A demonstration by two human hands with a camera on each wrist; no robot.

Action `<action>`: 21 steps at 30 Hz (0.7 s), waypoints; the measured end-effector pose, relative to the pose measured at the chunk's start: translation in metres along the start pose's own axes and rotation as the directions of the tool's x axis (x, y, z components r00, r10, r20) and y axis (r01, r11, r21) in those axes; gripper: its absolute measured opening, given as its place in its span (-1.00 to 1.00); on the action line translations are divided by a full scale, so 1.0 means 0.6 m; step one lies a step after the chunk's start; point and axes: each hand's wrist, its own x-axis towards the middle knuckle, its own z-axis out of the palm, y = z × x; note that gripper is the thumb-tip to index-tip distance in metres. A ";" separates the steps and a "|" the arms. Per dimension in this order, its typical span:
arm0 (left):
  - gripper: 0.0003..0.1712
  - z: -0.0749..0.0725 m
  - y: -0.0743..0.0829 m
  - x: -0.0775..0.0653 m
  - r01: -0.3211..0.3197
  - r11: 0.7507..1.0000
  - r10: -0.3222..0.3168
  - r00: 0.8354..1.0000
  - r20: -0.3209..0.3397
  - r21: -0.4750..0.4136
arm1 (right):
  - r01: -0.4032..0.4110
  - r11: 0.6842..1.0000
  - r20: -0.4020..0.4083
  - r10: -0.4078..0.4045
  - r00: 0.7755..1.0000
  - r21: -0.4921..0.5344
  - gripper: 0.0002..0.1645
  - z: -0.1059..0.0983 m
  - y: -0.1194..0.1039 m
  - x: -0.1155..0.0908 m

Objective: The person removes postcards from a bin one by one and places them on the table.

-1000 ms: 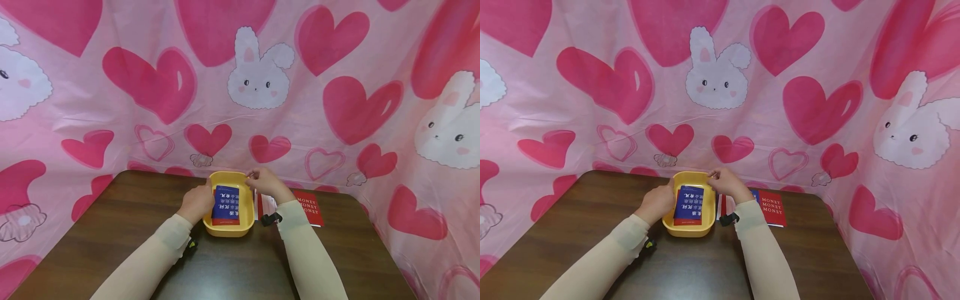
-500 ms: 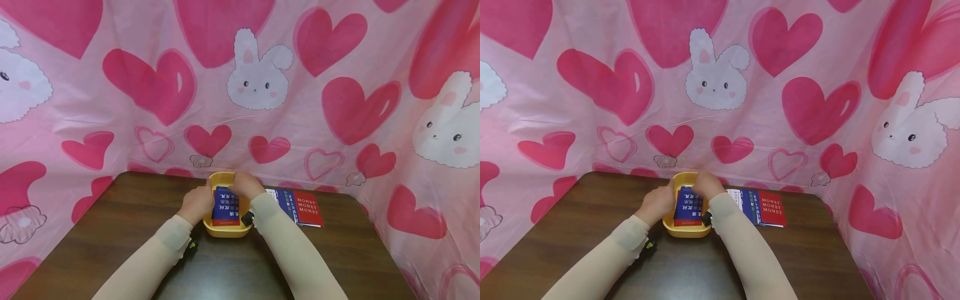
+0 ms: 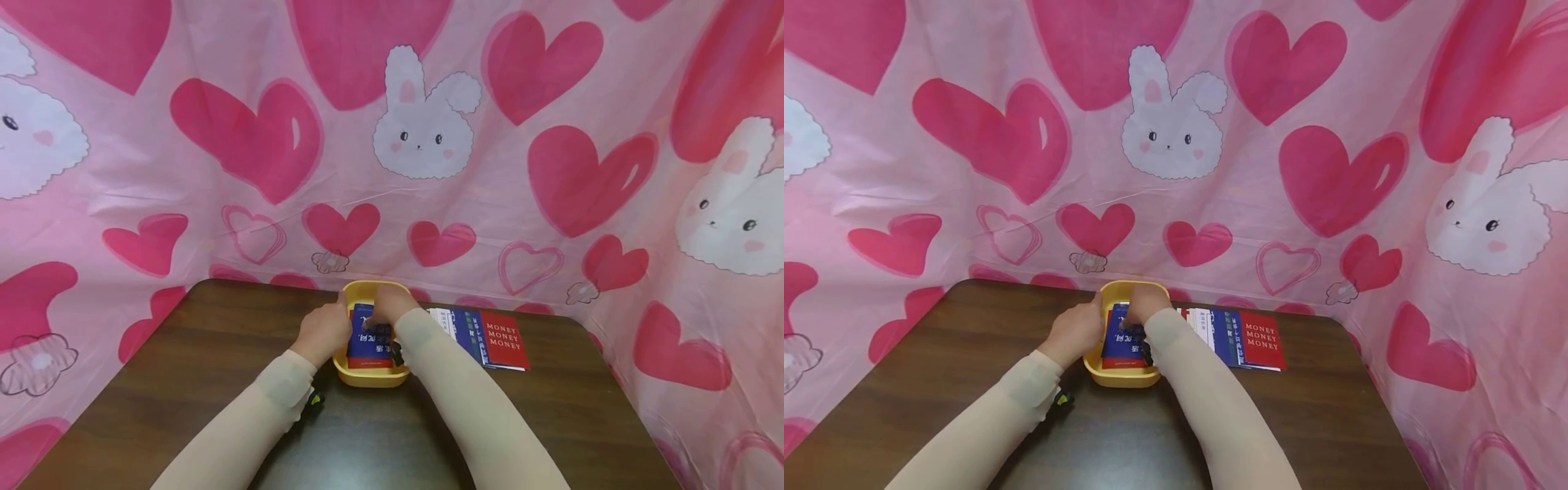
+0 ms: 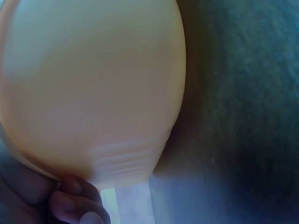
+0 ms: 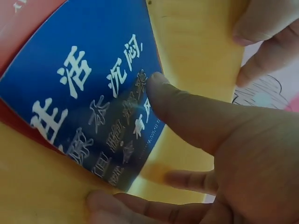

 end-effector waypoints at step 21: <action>-0.07 0.002 -0.004 0.004 -0.010 1.000 0.010 1.000 0.005 -0.017 | -0.137 0.976 0.195 0.104 0.975 0.169 -0.45 -0.005 -0.002 0.012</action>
